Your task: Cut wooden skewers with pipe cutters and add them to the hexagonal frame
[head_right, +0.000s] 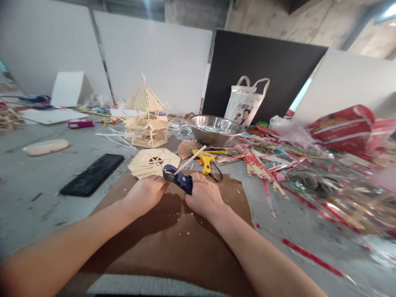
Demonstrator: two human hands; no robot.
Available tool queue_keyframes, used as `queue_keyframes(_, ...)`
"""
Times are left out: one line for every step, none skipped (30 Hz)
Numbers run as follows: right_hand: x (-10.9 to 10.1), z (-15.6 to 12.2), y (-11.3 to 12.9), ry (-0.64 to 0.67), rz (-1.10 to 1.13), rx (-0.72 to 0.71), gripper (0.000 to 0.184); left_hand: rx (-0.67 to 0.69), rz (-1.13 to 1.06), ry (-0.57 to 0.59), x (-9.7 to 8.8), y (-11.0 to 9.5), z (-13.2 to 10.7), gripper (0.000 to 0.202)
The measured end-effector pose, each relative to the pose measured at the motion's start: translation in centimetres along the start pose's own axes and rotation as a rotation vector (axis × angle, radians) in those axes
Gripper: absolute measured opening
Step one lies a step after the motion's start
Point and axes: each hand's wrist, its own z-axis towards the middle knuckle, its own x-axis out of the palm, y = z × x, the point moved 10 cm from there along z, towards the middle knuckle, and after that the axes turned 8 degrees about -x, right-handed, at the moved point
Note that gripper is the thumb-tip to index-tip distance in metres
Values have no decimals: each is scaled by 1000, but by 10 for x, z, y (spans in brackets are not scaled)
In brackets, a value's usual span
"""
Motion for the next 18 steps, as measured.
queue_keyframes(0, 0, 0, 4, -5, 1, 28, -2, -3, 1, 0, 0, 0, 22)
queue_keyframes(0, 0, 0, 6, -9, 1, 28, -3, -6, 0, 0, 0, 0, 22)
queue_keyframes(0, 0, -1, 9, -12, 1, 28, -4, -8, -2, 0, 1, 0, 22)
queue_keyframes(0, 1, 0, 13, -13, 2, 29, -6, -10, -4, 0, 1, 0, 22)
queue_keyframes(0, 1, 0, 17, -13, 2, 29, -8, -12, -7, 0, 1, 0, 22)
queue_keyframes(0, 1, 0, 23, -13, 5, 29, -10, -15, -9, 0, 1, 0, 23)
queue_keyframes(0, 1, 0, 31, -13, 7, 29, -12, -17, -8, 0, 1, 0, 23)
queue_keyframes(0, 1, 0, 36, -14, 9, 29, -14, -19, -7, 0, 2, -1, 23)
queue_keyframes(-1, 1, 0, 39, -15, 10, 28, -16, -21, -4, 0, 2, -1, 23)
queue_keyframes(-2, 1, 0, 40, -16, 10, 28, -16, -22, -1, 0, 2, -1, 22)
queue_keyframes(-2, 1, 1, 44, -16, 10, 28, -17, -23, 1, 0, 2, -1, 22)
queue_keyframes(-2, 1, 1, 50, -16, 10, 29, -18, -23, 4, 0, 2, -1, 22)
queue_keyframes(-1, 1, 0, 56, -17, 10, 28, -18, -23, 5, 0, 2, -1, 22)
queue_keyframes(-1, 1, 0, 65, -18, 10, 28, -18, -25, 6, 0, 2, -1, 22)
queue_keyframes(0, 1, 0, 74, -19, 10, 27, -16, -28, 8, 0, 2, -1, 22)
queue_keyframes(1, 1, -1, 79, -20, 7, 25, -15, -33, 8, 0, 1, -1, 22)
queue_keyframes(2, 2, -1, 82, -20, 3, 24, -12, -37, 10, 0, 1, -1, 22)
queue_keyframes(2, 2, -1, 82, -18, -4, 23, -8, -41, 12, 1, 0, -1, 22)
